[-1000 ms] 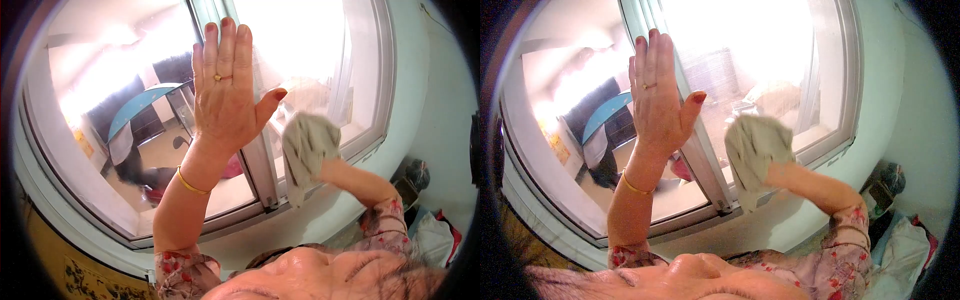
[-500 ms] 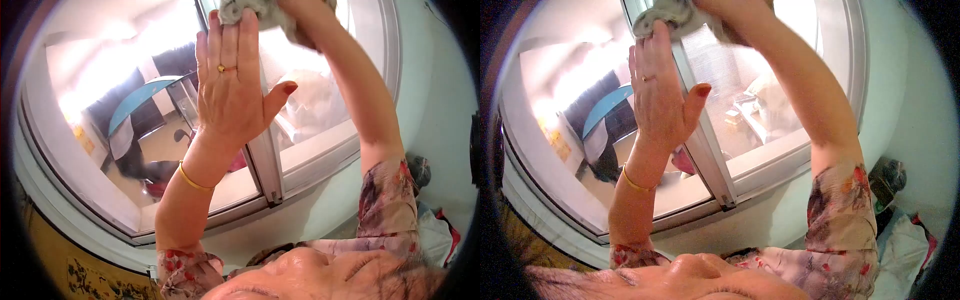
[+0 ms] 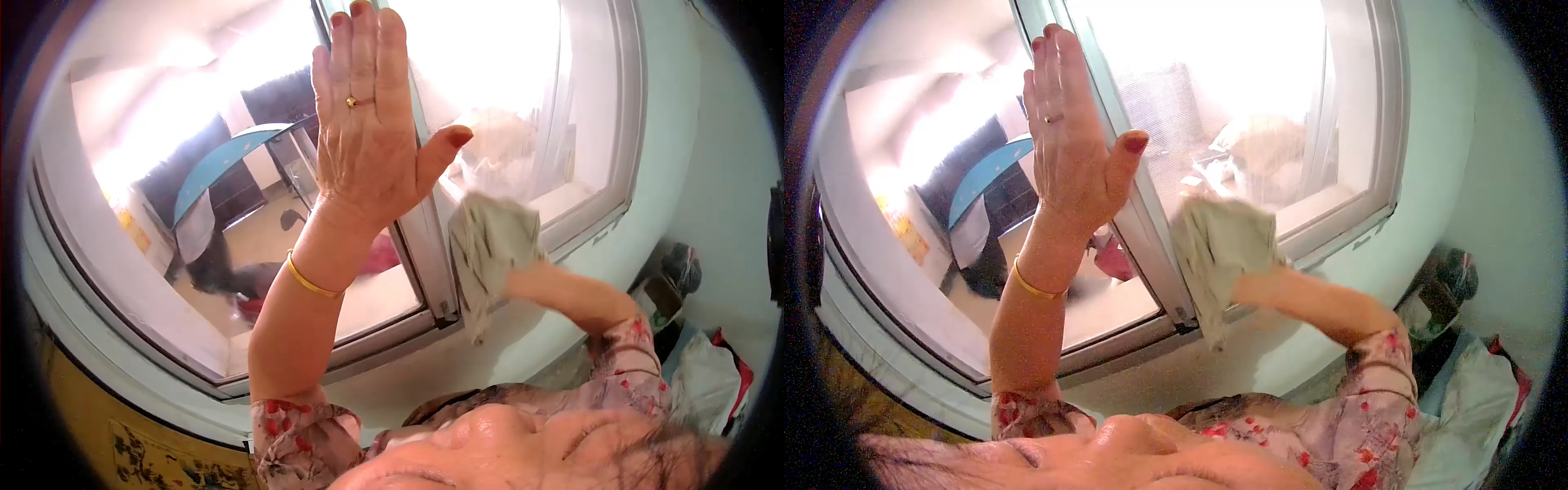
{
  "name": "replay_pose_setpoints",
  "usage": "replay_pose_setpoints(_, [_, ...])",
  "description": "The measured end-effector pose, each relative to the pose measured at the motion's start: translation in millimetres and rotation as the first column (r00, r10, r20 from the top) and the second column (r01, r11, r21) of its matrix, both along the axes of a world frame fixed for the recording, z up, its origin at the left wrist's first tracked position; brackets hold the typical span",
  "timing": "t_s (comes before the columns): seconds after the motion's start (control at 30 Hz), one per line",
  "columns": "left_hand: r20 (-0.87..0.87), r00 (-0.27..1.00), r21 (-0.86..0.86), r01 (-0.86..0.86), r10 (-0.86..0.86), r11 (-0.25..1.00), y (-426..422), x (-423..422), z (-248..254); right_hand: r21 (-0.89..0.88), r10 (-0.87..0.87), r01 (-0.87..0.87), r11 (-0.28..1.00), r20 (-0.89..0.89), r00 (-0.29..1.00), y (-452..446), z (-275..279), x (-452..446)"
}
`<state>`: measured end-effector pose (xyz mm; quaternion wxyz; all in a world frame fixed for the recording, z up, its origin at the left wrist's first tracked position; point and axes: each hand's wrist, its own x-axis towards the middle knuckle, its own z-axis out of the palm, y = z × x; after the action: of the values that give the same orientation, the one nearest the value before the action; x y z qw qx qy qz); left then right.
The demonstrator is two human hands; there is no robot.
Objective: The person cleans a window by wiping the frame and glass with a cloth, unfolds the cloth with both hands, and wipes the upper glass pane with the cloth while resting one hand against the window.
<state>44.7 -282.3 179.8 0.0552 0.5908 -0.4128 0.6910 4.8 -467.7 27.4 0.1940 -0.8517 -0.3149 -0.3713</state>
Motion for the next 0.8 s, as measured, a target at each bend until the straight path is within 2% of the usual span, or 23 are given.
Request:
replay_pose_setpoints(0.1, [0.001,1.000,0.001,0.013,-0.013,1.000,-1.1,-1.6,-0.3,-0.025,-0.135,0.143,0.989,0.199,0.971,-9.7,51.1,36.8])
replay_pose_setpoints(0.23, [0.015,0.999,0.000,0.044,-0.044,0.999,-2.7,0.1,-1.4,0.101,-0.339,0.329,0.939,0.435,0.834,-15.8,172.9,73.4])
replay_pose_setpoints(0.33, [0.038,0.996,-0.018,0.084,-0.084,0.996,-5.6,3.8,-2.1,0.227,-0.436,0.374,0.899,0.531,0.726,-18.2,246.0,91.6])
replay_pose_setpoints(0.37, [0.029,0.993,-0.031,0.115,-0.114,0.993,-7.2,4.1,-3.2,0.248,-0.453,0.380,0.891,0.537,0.711,-18.6,254.5,93.4])
replay_pose_setpoints(0.4, [-0.011,0.999,-0.030,0.049,-0.050,0.998,-4.8,0.7,-3.6,0.264,-0.468,0.387,0.883,0.541,0.698,-19.1,258.2,94.5])
replay_pose_setpoints(0.47, [-0.092,0.993,-0.024,-0.076,0.073,0.997,-0.5,-9.2,-2.5,0.259,-0.482,0.408,0.875,0.532,0.696,-19.0,245.6,96.5])
replay_pose_setpoints(0.53, [-0.024,0.998,-0.026,-0.055,0.054,0.998,0.0,-3.5,-2.4,0.212,-0.468,0.423,0.881,0.519,0.715,-17.1,213.1,93.5])
replay_pose_setpoints(0.67, [0.051,0.998,-0.037,-0.024,0.026,0.999,-1.4,0.1,-1.7,0.016,-0.353,0.386,0.922,0.439,0.826,-7.0,103.7,66.1])
replay_pose_setpoints(0.8, [0.058,0.997,-0.036,-0.038,0.040,0.999,-4.4,1.3,-1.6,-0.166,-0.241,0.294,0.941,0.283,0.929,12.3,1.5,9.8])
